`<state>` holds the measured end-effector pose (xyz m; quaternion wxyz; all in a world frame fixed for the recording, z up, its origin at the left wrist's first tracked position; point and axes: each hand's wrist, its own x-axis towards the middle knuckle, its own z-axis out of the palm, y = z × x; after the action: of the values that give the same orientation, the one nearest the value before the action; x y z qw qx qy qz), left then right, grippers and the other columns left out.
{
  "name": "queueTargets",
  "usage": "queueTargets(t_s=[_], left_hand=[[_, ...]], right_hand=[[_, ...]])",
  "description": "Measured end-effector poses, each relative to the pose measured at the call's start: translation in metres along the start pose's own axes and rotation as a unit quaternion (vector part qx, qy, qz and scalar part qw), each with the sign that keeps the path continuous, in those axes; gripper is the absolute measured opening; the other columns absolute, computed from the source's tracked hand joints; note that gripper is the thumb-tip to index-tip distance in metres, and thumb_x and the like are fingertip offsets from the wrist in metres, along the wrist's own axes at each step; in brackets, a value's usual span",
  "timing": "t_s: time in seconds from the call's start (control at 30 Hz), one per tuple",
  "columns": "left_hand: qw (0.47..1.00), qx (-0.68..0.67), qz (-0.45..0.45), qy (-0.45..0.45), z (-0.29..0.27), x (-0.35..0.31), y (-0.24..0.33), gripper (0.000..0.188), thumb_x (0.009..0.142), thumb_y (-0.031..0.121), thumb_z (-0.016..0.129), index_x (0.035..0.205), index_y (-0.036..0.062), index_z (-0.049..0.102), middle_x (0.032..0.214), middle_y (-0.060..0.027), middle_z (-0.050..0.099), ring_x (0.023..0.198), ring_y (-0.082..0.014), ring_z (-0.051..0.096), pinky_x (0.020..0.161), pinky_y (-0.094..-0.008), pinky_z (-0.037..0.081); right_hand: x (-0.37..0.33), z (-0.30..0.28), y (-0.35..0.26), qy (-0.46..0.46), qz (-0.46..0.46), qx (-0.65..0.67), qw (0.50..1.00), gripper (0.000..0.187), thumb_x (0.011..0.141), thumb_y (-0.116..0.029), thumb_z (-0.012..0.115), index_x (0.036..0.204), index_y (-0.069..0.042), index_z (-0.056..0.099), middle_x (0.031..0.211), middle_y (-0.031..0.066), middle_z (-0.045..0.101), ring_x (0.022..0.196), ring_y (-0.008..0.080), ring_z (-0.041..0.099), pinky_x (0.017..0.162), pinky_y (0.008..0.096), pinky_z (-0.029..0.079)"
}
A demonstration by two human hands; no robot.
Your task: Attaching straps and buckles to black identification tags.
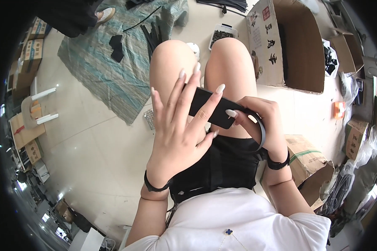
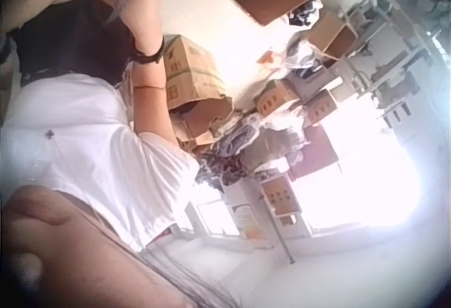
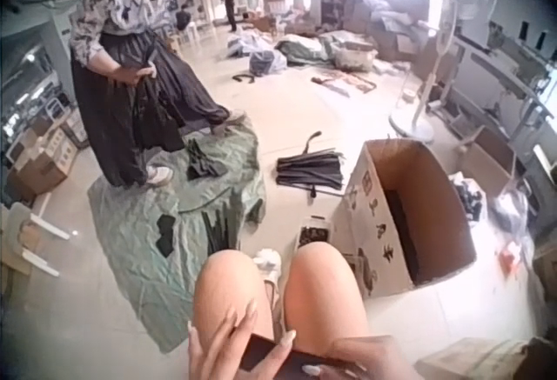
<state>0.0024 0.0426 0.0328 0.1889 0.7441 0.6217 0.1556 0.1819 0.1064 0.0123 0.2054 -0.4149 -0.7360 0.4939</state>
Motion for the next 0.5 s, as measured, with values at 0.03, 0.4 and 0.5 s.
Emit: queueTargets(t_s=[0.03, 0.4, 0.5], left_hand=[[0.999, -0.034, -0.017, -0.026, -0.002, -0.001, 0.0, 0.078, 0.055, 0.013, 0.072, 0.126, 0.0194, 0.04, 0.133, -0.0096, 0.03, 0.125, -0.0316, 0.026, 0.097, -0.0585, 0.019], [0.807, -0.548, -0.173, 0.136, 0.032, -0.014, -0.005, 0.019, 0.08, 0.005, 0.06, 0.092, -0.0021, 0.047, 0.079, -0.0073, 0.059, 0.073, -0.0101, 0.057, 0.065, -0.0224, 0.046], [0.753, -0.622, -0.178, 0.121, 0.029, -0.017, 0.008, 0.026, 0.081, 0.003, 0.058, 0.101, -0.0028, 0.042, 0.093, -0.0074, 0.056, 0.084, -0.0101, 0.055, 0.075, -0.022, 0.045]], right_hand=[[0.0, -0.002, 0.001, -0.017, -0.025, 0.026, 0.999, 0.008, 0.071, -0.002, 0.062, 0.075, 0.001, 0.055, 0.06, 0.0103, 0.055, 0.054, 0.0268, 0.054, 0.05, 0.0295, 0.042], [-0.015, 0.001, -0.009, 0.225, -0.136, -0.049, 0.964, 0.025, 0.07, 0.004, 0.063, 0.094, -0.002, 0.064, 0.072, 0.0071, 0.062, 0.062, 0.0136, 0.059, 0.058, 0.0245, 0.047], [-0.03, 0.002, -0.024, 0.159, -0.199, -0.126, 0.959, 0.035, 0.064, -0.003, 0.068, 0.099, -0.008, 0.065, 0.073, 0.0034, 0.055, 0.057, 0.0116, 0.051, 0.049, 0.0233, 0.041]])
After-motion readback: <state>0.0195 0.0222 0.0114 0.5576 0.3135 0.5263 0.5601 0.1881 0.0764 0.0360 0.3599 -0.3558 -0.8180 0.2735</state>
